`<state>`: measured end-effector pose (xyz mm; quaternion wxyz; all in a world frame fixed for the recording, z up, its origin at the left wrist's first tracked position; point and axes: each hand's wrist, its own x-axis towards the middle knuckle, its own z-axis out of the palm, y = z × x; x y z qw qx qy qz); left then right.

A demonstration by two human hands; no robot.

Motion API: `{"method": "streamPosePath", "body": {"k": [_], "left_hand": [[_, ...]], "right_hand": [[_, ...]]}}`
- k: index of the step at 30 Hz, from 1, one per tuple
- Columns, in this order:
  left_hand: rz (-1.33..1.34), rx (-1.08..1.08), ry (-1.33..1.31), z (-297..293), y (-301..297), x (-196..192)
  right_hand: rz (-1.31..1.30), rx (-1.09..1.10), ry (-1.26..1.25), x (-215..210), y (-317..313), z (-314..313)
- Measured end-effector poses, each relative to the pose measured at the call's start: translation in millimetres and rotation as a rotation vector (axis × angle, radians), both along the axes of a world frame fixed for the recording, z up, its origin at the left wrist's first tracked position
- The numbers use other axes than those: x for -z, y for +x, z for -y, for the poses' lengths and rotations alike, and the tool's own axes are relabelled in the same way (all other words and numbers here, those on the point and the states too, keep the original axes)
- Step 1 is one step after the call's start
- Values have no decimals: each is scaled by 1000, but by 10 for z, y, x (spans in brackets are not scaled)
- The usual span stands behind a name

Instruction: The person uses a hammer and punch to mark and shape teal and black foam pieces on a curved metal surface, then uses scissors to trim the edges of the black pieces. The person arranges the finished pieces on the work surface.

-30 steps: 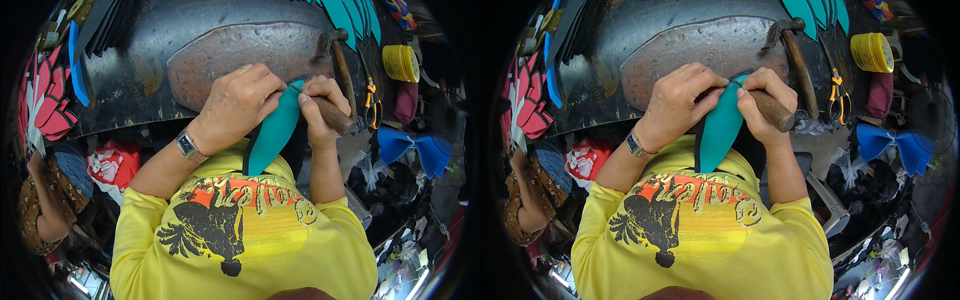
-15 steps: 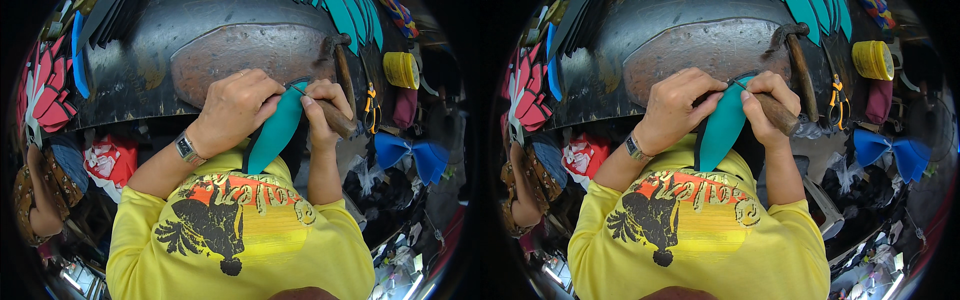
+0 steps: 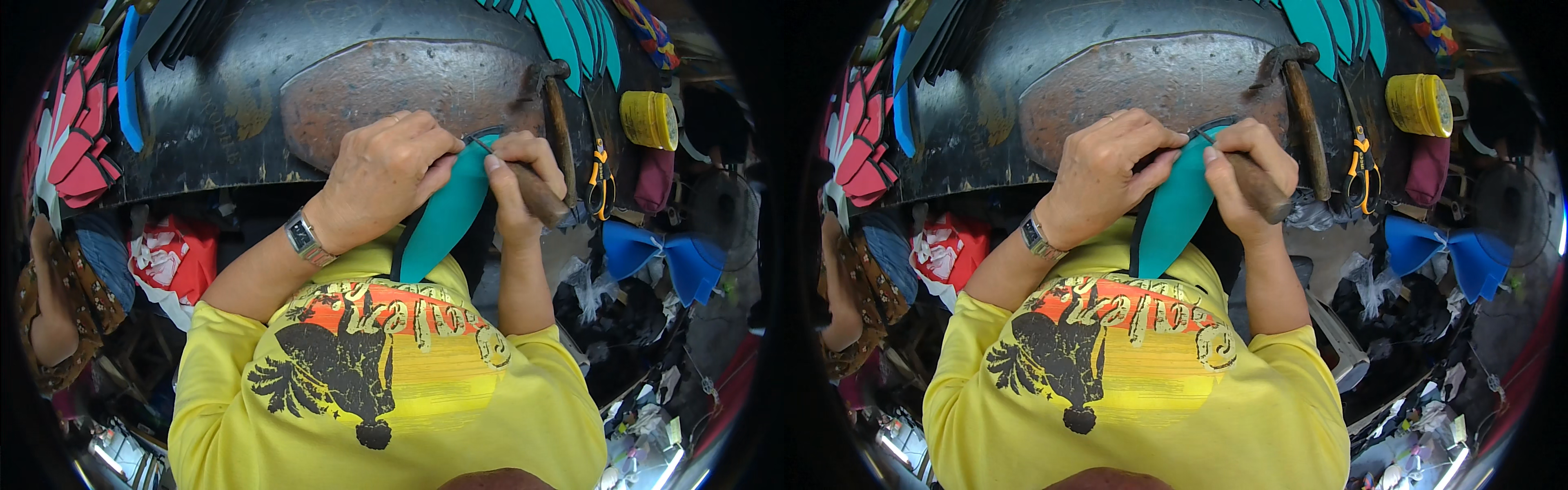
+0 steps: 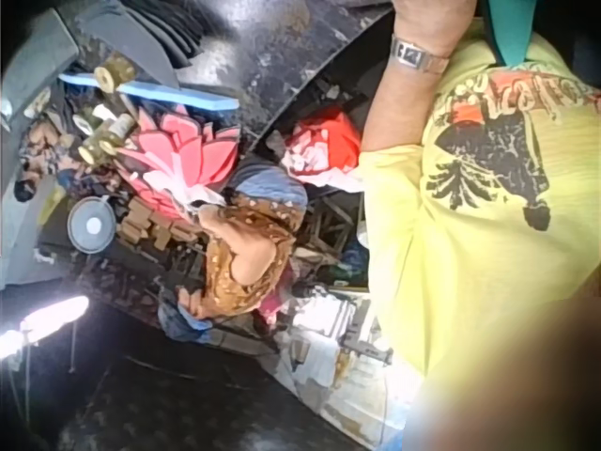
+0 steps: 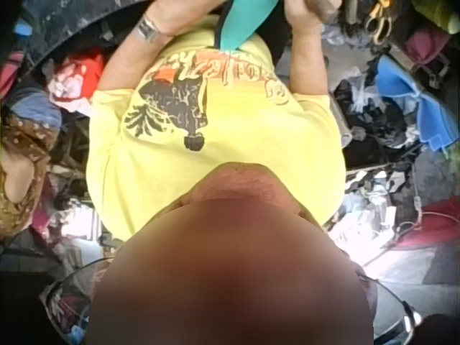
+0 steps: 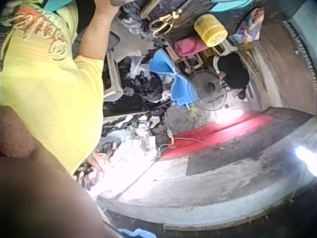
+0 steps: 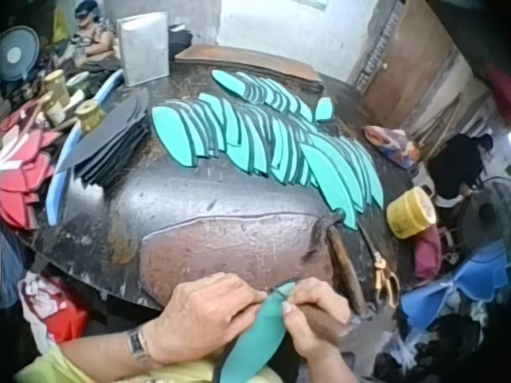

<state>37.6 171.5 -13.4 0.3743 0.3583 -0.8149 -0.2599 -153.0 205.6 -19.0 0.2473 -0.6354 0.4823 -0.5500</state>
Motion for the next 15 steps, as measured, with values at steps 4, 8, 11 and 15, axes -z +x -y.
{"method": "streamPosePath", "body": {"k": [4,8,11,15], "left_hand": [[-7,-5,-15,-5,-2,8],[6,-2,-9,-6,-2,14],[9,-6,-16,-13,2,17],[22,-7,-28,-11,-3,13]], "right_hand": [[-7,-1,8,10,-14,-8],[-81,-8,2,17,-11,-18],[-8,0,10,15,-16,-3],[-23,-32,9,1,-13,3]]}}
